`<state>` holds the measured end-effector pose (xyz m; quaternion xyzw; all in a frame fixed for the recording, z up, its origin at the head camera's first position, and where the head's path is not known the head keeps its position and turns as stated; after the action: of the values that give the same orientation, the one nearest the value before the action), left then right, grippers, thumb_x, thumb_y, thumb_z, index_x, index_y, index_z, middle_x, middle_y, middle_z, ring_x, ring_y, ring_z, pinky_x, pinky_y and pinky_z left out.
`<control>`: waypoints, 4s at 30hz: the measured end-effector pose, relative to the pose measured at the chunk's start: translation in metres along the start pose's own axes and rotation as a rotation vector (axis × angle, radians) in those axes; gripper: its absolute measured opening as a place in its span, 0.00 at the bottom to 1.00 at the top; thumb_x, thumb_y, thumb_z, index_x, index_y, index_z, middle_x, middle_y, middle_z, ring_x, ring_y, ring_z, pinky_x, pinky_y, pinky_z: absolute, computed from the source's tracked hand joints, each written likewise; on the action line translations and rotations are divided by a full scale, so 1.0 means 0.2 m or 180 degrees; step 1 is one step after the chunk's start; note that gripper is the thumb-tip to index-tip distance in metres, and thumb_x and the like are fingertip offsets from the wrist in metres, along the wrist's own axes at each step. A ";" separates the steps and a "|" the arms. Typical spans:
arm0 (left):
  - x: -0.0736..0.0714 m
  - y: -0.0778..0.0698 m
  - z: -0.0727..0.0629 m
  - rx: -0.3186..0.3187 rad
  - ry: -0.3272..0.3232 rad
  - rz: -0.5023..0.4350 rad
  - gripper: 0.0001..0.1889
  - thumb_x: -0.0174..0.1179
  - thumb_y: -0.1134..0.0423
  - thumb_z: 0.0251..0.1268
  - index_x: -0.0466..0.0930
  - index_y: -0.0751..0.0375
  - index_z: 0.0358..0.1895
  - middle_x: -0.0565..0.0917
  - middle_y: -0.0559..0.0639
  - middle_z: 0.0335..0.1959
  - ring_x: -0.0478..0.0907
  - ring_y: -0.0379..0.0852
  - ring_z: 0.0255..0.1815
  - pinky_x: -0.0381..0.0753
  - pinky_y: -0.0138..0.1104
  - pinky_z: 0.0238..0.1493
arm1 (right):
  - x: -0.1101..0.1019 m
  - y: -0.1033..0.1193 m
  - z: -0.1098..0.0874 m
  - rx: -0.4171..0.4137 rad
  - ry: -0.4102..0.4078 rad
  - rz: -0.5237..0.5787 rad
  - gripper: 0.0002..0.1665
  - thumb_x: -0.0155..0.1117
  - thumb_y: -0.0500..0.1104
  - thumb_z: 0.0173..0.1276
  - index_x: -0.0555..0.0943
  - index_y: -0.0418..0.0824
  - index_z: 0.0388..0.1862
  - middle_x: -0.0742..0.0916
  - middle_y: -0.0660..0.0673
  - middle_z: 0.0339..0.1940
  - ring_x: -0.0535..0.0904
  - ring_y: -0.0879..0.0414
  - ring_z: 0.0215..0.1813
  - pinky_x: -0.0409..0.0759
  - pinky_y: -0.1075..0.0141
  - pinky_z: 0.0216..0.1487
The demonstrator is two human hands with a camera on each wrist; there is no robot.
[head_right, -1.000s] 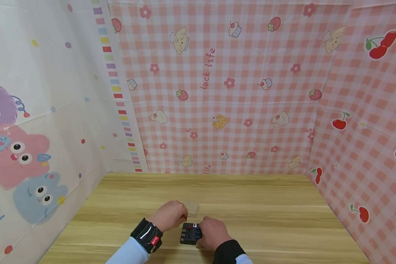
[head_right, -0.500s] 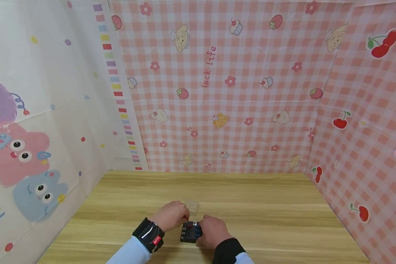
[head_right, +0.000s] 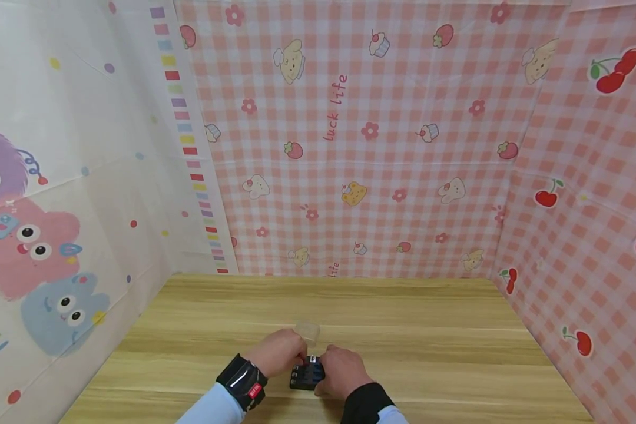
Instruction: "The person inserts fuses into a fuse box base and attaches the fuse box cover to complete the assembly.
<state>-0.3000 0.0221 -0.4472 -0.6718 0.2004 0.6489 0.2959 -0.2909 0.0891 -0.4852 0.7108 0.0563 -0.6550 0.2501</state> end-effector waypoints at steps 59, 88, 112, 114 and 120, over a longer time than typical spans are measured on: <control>0.11 -0.03 0.03 0.0001 0.0050 0.0130 0.05 0.73 0.67 0.54 0.87 0.53 0.28 0.77 0.36 0.21 0.70 0.33 0.24 0.74 0.27 0.34 | 0.00 -0.01 0.00 -0.0063 -0.0029 0.0010 0.20 0.82 0.50 0.47 0.85 0.41 0.33 0.74 0.54 0.27 0.69 0.59 0.27 0.70 0.65 0.33; 0.11 -0.10 0.03 0.0222 0.0022 0.0573 0.07 0.73 0.68 0.51 0.86 0.51 0.25 0.74 0.36 0.18 0.66 0.35 0.22 0.68 0.26 0.29 | -0.01 0.00 0.00 -0.0159 -0.0072 -0.0079 0.21 0.82 0.51 0.46 0.86 0.42 0.34 0.75 0.54 0.27 0.70 0.60 0.27 0.72 0.64 0.32; 0.10 -0.11 0.03 0.0261 -0.0002 0.0840 0.07 0.73 0.67 0.52 0.86 0.50 0.24 0.80 0.38 0.23 0.68 0.34 0.23 0.71 0.28 0.30 | -0.01 0.00 0.01 -0.0111 -0.0084 -0.0114 0.21 0.82 0.51 0.45 0.86 0.40 0.33 0.74 0.54 0.26 0.70 0.59 0.27 0.71 0.64 0.31; 0.10 -0.11 0.03 0.0270 -0.0017 0.0846 0.07 0.73 0.67 0.51 0.86 0.50 0.24 0.79 0.38 0.22 0.68 0.34 0.23 0.71 0.28 0.29 | -0.01 0.00 0.01 -0.0108 -0.0083 -0.0105 0.21 0.83 0.51 0.45 0.85 0.40 0.33 0.74 0.53 0.26 0.70 0.59 0.27 0.71 0.64 0.31; 0.11 -0.11 0.04 0.0204 0.0070 0.0798 0.06 0.73 0.66 0.52 0.86 0.51 0.26 0.79 0.39 0.23 0.68 0.34 0.24 0.72 0.28 0.31 | -0.02 0.01 0.00 -0.0139 -0.0140 -0.0125 0.21 0.83 0.51 0.44 0.85 0.40 0.31 0.74 0.54 0.26 0.70 0.60 0.26 0.71 0.64 0.30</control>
<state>-0.2901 0.0457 -0.4661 -0.6387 0.3066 0.6666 0.2316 -0.2912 0.0877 -0.4813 0.6894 0.0791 -0.6739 0.2538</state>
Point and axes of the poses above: each hand's wrist, its own z-axis towards the middle knuckle, its own x-axis out of the palm, y = z × x, the point moved 10 cm from there along z, towards the middle knuckle
